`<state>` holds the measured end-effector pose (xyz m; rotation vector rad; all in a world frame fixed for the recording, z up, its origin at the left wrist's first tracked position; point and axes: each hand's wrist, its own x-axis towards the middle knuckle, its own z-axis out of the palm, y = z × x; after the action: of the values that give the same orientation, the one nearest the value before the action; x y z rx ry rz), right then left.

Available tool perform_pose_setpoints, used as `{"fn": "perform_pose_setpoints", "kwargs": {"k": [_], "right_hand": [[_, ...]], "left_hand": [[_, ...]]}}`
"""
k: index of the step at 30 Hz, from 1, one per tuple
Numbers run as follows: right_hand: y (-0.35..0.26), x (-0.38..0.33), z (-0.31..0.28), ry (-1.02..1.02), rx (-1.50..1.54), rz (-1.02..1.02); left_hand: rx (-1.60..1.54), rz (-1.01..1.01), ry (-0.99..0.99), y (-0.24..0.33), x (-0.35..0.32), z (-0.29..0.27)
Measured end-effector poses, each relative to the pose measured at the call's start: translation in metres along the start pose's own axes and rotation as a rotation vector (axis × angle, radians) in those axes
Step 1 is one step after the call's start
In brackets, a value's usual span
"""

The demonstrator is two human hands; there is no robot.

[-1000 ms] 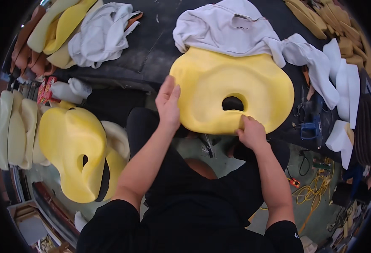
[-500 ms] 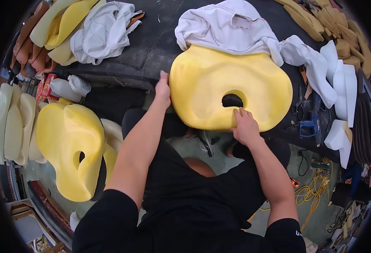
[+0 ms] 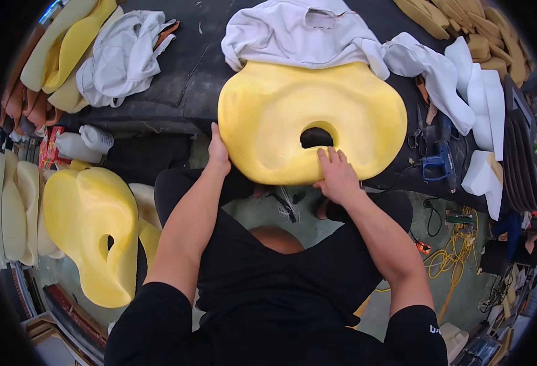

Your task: Applying adhesive and fitting a leather cover onto a foam seat cushion, followed by trimming excess fabric.

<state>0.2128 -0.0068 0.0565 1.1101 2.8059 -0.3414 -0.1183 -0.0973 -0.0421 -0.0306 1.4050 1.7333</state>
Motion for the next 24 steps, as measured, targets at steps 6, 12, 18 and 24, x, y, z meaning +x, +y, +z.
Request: {"fn": "perform_pose_setpoints", "kwargs": {"k": [6,12,18,24], "right_hand": [[-0.022,-0.008,-0.004,-0.026,-0.016,0.005],[0.001,0.012,-0.043,-0.253,0.209,-0.037],[0.11,0.136,-0.091,0.244,-0.054,0.048],[0.133,0.249,-0.104,0.237,-0.244,-0.092]], "left_hand": [[0.055,0.036,0.221,0.025,-0.001,0.003],[0.619,0.815,0.366,0.052,0.002,0.005],[1.624,1.502,-0.066,0.104,-0.01,0.154],[2.055,1.456,-0.284,0.1,0.074,0.225]]}}
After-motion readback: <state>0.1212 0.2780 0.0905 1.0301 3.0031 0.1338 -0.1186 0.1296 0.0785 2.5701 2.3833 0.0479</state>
